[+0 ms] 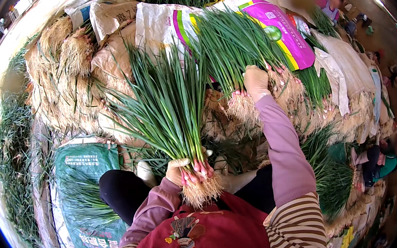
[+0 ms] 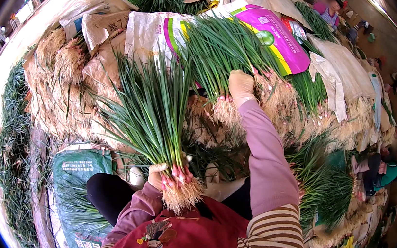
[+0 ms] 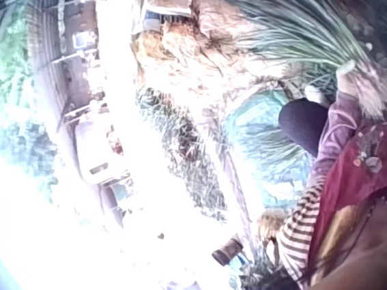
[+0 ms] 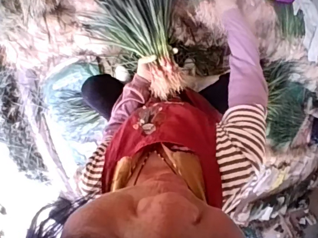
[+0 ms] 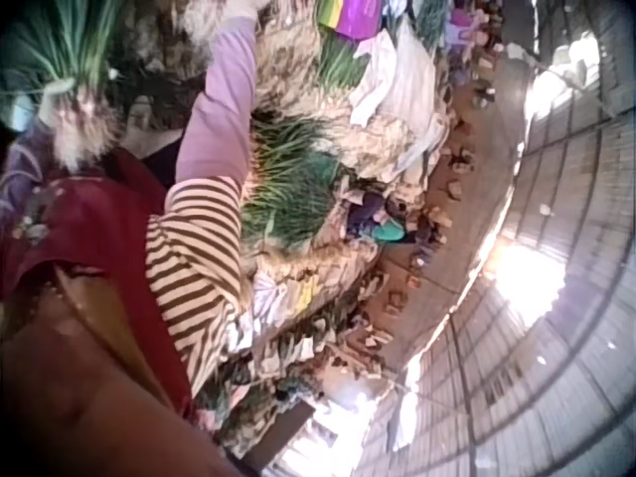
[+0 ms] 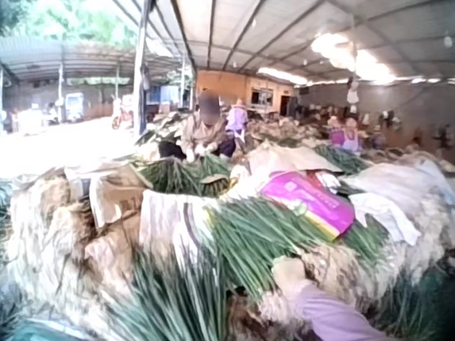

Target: The person peels outer layers and roots from scallions by hand, gathering them into bundles and placing them onto a pile.

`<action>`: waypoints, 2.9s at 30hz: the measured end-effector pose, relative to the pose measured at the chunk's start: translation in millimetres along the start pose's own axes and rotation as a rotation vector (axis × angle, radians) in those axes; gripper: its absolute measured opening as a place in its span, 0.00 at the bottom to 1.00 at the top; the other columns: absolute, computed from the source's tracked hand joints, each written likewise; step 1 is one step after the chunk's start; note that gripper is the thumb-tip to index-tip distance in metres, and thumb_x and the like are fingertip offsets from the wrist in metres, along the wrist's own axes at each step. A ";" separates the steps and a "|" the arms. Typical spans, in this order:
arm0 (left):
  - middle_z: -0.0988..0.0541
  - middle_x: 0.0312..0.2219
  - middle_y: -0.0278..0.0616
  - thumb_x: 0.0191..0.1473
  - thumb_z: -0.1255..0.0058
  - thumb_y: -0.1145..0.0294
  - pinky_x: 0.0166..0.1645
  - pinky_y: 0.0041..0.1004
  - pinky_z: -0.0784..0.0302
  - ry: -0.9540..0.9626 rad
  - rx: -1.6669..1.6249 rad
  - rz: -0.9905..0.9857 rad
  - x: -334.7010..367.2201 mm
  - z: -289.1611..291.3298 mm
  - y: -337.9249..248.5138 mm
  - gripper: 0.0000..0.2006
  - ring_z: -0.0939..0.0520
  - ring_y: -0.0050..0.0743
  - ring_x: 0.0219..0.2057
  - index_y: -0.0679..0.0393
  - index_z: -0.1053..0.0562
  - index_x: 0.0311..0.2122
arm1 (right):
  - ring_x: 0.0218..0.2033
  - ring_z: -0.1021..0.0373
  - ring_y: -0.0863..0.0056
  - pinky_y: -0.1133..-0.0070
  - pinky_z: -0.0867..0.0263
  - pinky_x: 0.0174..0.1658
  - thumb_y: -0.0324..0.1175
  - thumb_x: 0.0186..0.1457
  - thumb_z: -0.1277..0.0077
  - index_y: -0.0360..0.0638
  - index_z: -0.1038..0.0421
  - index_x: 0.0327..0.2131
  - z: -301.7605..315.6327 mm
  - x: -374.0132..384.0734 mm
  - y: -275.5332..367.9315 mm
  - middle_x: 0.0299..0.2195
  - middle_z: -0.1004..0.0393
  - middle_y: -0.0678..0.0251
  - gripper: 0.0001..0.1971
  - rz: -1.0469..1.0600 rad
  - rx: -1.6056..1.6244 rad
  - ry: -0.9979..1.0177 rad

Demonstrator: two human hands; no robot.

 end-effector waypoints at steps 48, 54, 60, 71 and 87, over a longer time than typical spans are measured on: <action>0.26 0.32 0.68 0.45 0.49 0.61 0.24 0.30 0.24 0.073 0.022 0.047 -4.8 48.2 11.8 0.20 0.21 0.53 0.25 0.74 0.30 0.31 | 0.21 0.41 0.86 0.85 0.45 0.25 0.41 0.57 0.51 0.35 0.26 0.34 72.2 -197.7 115.9 0.21 0.30 0.70 0.15 -0.437 1.526 0.703; 0.27 0.33 0.68 0.44 0.48 0.62 0.33 0.36 0.22 0.129 0.064 0.106 -5.5 32.1 7.9 0.19 0.24 0.65 0.37 0.73 0.30 0.29 | 0.16 0.32 0.74 0.75 0.38 0.22 0.29 0.54 0.51 0.35 0.31 0.24 81.2 -178.5 133.2 0.18 0.30 0.58 0.08 -0.118 1.145 0.364; 0.24 0.26 0.52 0.43 0.48 0.61 0.46 0.56 0.30 0.031 0.017 0.007 -3.9 40.6 12.3 0.34 0.22 0.60 0.32 0.74 0.41 0.53 | 0.17 0.38 0.84 0.80 0.43 0.22 0.28 0.52 0.51 0.31 0.29 0.25 44.5 -231.4 133.3 0.15 0.33 0.67 0.08 -0.552 1.567 0.423; 0.25 0.34 0.58 0.40 0.47 0.62 0.39 0.52 0.26 0.136 -0.052 0.025 -7.3 -2.2 8.8 0.35 0.22 0.64 0.32 0.73 0.40 0.52 | 0.17 0.41 0.82 0.85 0.42 0.19 0.41 0.62 0.60 0.40 0.33 0.32 50.2 -230.9 173.7 0.20 0.38 0.75 0.14 -0.934 2.391 0.857; 0.26 0.37 0.59 0.34 0.42 0.66 0.40 0.49 0.24 0.082 0.036 0.042 -15.2 17.3 0.4 0.38 0.21 0.58 0.32 0.72 0.41 0.53 | 0.31 0.28 0.66 0.70 0.35 0.37 0.43 0.51 0.50 0.40 0.28 0.39 42.4 -192.9 90.9 0.30 0.24 0.59 0.18 0.160 0.612 0.964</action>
Point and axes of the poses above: each hand's wrist, its own x-axis towards the middle knuckle, its own z-axis out of the back of the hand, y = z × x, the point moved 6 cm from there along x, towards the middle knuckle
